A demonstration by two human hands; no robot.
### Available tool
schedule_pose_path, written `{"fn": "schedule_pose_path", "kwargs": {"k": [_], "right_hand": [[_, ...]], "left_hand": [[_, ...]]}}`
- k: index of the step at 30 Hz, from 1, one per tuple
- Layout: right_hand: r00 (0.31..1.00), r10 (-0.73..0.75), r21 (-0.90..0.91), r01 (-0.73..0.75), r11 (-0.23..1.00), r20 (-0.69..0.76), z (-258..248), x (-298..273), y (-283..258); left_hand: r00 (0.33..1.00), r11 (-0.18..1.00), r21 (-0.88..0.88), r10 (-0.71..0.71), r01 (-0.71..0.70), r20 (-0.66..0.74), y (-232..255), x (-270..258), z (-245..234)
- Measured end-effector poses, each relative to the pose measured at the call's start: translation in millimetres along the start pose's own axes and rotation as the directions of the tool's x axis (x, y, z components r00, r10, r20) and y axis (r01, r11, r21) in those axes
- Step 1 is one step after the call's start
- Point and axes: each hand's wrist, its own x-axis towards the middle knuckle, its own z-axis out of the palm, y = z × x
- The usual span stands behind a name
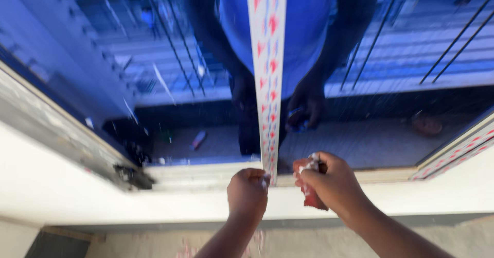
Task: The person cleans a window frame and glass using a spray bottle and a cloth. They scrub the frame edges and wipe the glass surface, then peel off protective tape from the frame.
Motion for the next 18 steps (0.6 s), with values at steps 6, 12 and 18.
{"fn": "schedule_pose_path", "kwargs": {"k": [6,12,18], "right_hand": [[0.988,0.15,-0.019,-0.151,0.988,-0.027,6,24,59],[0.973,0.23,-0.043,-0.232,0.972,-0.032,6,23,80],[0.961,0.27,-0.101,-0.275,0.956,-0.058,4,22,75]], "left_hand": [[0.958,0.954,0.092,-0.286,0.287,-0.024,-69,30,44],[0.956,0.953,0.073,-0.293,0.294,-0.027,-100,47,72],[0.974,0.978,0.032,-0.199,0.204,-0.112,-106,37,84]]}}
